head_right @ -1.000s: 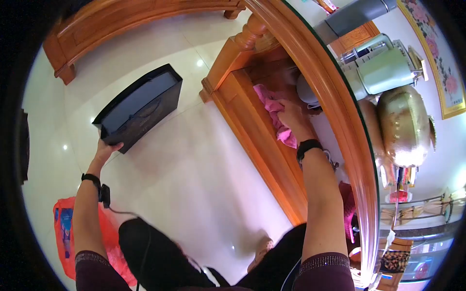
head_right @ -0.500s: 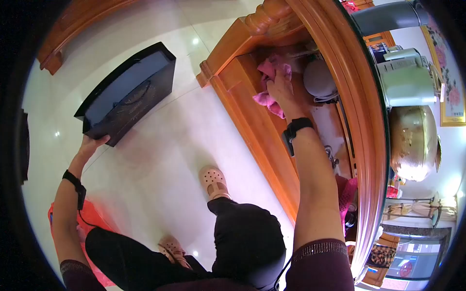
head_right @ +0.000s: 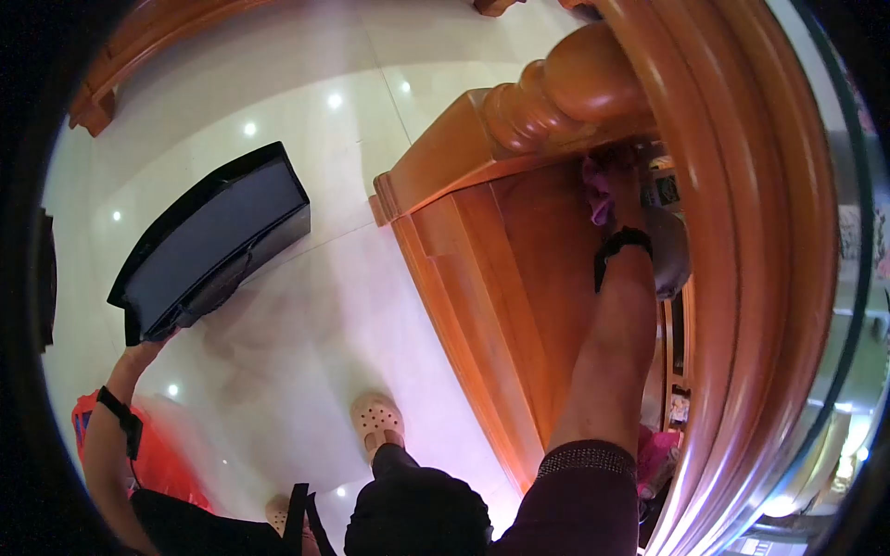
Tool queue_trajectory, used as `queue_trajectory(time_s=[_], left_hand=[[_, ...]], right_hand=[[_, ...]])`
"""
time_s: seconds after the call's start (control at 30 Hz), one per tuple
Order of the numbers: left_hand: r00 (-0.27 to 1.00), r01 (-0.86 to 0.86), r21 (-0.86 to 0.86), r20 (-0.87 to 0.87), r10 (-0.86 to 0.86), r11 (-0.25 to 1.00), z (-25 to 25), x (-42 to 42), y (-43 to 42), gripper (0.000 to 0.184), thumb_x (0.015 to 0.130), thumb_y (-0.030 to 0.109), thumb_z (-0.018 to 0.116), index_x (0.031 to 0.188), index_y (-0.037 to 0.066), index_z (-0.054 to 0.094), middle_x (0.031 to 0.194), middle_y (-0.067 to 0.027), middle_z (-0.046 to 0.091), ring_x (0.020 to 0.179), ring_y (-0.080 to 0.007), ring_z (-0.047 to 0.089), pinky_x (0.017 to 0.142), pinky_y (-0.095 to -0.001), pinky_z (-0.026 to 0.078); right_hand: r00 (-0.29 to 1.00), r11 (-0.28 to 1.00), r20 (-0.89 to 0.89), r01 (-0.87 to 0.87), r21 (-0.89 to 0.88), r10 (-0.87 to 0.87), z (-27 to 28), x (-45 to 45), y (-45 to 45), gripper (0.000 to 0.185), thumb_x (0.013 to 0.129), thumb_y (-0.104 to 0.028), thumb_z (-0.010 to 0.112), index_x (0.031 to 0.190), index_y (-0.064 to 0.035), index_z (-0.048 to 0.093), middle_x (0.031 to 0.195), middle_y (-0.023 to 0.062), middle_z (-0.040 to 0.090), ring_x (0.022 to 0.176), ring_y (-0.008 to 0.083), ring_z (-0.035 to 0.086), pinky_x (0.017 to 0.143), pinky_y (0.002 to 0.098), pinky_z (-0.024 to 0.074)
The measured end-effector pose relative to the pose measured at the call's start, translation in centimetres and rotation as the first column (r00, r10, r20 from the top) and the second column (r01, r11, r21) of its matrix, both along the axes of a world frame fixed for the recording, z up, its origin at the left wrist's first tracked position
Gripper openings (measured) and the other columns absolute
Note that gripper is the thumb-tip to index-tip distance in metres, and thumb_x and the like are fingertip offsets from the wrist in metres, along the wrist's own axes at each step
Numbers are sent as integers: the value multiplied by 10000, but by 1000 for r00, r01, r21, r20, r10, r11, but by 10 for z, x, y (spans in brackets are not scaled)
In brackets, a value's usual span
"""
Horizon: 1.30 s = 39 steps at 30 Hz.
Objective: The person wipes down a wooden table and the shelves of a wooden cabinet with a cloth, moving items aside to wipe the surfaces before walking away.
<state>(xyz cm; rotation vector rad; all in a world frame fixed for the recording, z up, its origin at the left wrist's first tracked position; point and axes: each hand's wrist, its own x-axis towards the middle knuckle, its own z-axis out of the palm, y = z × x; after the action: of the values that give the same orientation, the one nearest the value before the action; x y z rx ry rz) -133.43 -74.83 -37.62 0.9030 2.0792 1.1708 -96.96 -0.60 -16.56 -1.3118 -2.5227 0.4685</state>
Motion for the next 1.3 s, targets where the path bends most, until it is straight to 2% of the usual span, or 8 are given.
queue_trajectory(time_s=[0.17, 0.23, 0.37, 0.5, 0.63, 0.8, 1.03, 1.3], left_hand=[[962, 26, -84, 274, -2, 996, -12, -8, -9, 424, 824, 85, 670, 1217, 45, 515, 1164, -59, 557, 1042, -173, 533, 854, -295, 464], [997, 39, -31, -64, -41, 999, 3, 1, 7, 371, 821, 112, 680, 1171, 60, 566, 1139, -64, 580, 1020, -180, 549, 850, -307, 463], [890, 124, -228, -405, -210, 966, -27, -12, -8, 420, 795, 196, 722, 1155, 41, 570, 1150, -102, 593, 1035, -238, 557, 895, -343, 449], [982, 3, -168, -186, -34, 986, -25, -11, 2, 410, 781, 196, 729, 1146, 65, 595, 1096, -76, 628, 1028, -238, 575, 884, -351, 457], [879, -74, -120, -476, 8, 990, -39, -16, -5, 418, 786, 191, 730, 1146, 41, 580, 1083, -87, 629, 998, -223, 581, 861, -337, 465], [990, -83, -189, 101, 103, 978, 2, -7, 14, 323, 785, 125, 733, 1058, 10, 602, 1015, -61, 634, 902, -168, 579, 795, -319, 477], [994, -111, 49, 20, 110, 993, -10, -5, 16, 384, 778, 68, 725, 1116, 14, 551, 1003, -46, 628, 890, -158, 573, 767, -302, 485], [997, -82, -31, -17, 82, 996, 7, 3, 22, 186, 812, 113, 704, 966, 11, 678, 877, -52, 682, 795, -128, 601, 733, -282, 482]], right_hand=[[940, 909, -90, 342, 239, -330, -31, -16, 0, 603, 808, -356, 533, 1311, -38, 429, 1303, 262, 432, 1226, 410, 387, 1006, 498, 326], [997, 680, 55, -79, 729, 58, -39, -14, -20, 668, 770, -344, 561, 1338, -37, 390, 1313, 266, 415, 1246, 429, 351, 1021, 526, 292], [980, 934, 175, -147, 325, 93, -5, -39, -172, 524, 699, -212, 602, 1185, -38, 511, 1169, 226, 506, 1114, 387, 467, 954, 438, 374], [977, 971, 53, -199, -135, 208, 45, -48, -273, 426, 715, -223, 632, 1107, -74, 561, 1118, 223, 525, 1033, 379, 520, 915, 408, 429], [948, 953, -133, -271, 136, 289, 37, -73, -290, 417, 700, -190, 676, 1096, -140, 558, 1124, 204, 498, 1053, 381, 499, 905, 434, 428], [968, 958, 193, -198, 206, 159, 25, -45, -340, 533, 643, -136, 751, 1121, -136, 514, 1125, 190, 432, 1054, 402, 464, 905, 425, 422], [951, 992, 290, 121, -25, -109, 36, 150, -436, 637, 630, -136, 771, 1194, -171, 477, 1191, 241, 378, 1147, 432, 395, 968, 468, 364], [916, 986, 392, 19, 168, -84, 12, 54, -391, 726, 674, -244, 768, 1293, -214, 389, 1252, 236, 336, 1149, 457, 368, 947, 558, 325]])
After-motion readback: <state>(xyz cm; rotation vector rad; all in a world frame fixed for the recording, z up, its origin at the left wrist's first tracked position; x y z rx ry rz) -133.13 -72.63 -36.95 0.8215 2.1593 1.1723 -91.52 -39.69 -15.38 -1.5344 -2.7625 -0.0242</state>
